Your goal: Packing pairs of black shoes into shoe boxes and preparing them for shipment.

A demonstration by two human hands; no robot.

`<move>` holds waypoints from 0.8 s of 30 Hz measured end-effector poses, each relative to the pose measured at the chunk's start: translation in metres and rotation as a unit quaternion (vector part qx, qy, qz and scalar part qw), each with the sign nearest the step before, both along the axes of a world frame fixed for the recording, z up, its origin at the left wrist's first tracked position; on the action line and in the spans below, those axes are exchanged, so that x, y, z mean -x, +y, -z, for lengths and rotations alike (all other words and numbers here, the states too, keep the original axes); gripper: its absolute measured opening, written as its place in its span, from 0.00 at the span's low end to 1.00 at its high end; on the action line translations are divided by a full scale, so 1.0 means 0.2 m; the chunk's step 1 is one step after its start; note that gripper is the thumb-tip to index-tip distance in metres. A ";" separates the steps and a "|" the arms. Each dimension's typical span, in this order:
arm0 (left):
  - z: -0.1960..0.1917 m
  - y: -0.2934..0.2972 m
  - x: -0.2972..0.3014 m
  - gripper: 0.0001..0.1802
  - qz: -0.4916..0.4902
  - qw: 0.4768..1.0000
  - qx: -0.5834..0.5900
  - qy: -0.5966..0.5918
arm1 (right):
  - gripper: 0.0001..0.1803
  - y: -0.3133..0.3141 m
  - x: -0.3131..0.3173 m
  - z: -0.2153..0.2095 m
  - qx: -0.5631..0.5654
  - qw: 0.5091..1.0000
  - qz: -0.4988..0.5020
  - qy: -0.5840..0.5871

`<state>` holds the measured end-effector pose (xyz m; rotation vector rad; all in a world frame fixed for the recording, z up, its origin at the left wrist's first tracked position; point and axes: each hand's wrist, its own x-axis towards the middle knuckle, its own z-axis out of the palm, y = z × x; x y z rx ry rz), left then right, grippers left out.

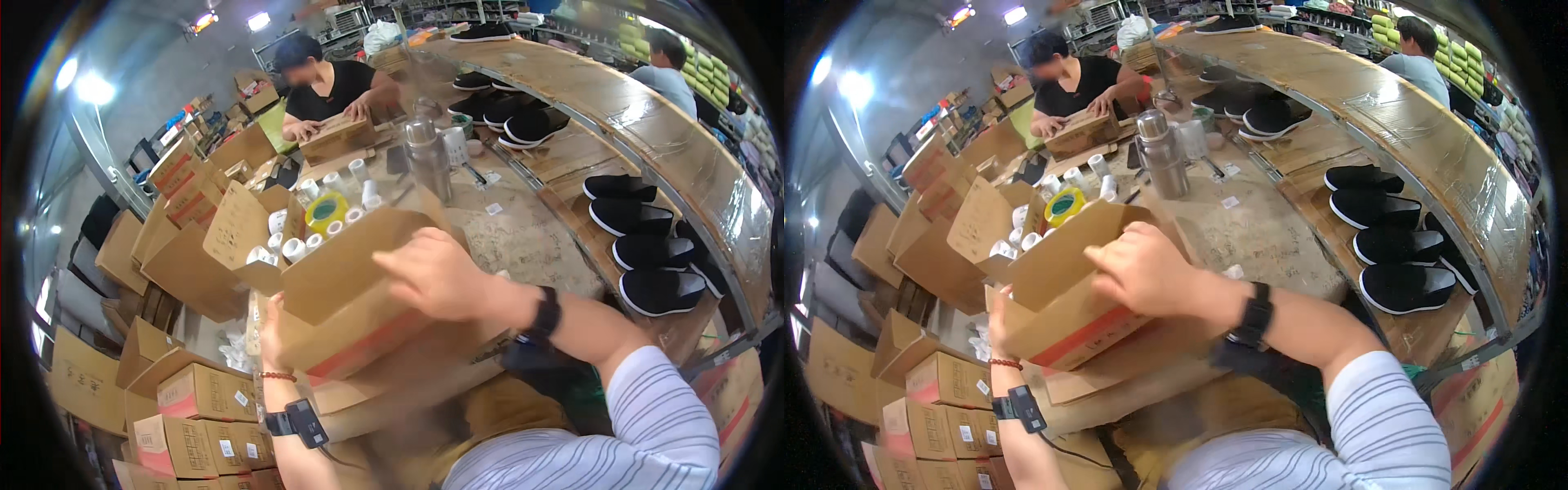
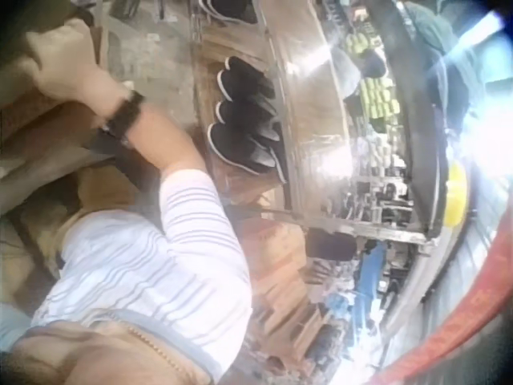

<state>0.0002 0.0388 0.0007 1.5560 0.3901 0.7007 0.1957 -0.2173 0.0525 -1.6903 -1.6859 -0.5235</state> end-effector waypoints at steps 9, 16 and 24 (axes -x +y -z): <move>-0.02 -0.15 -0.08 0.53 -0.139 0.902 -0.338 0.232 | 0.15 0.13 -0.15 0.16 -0.062 0.998 -0.028 -0.006; 0.14 0.01 0.02 0.43 -0.062 0.986 -0.158 -0.007 | 0.24 0.13 -0.32 0.28 -0.072 0.940 0.084 0.322; -0.14 -0.39 -0.08 0.42 -0.124 0.857 -0.429 0.259 | 0.37 -0.03 -0.33 0.18 0.162 0.948 0.117 0.247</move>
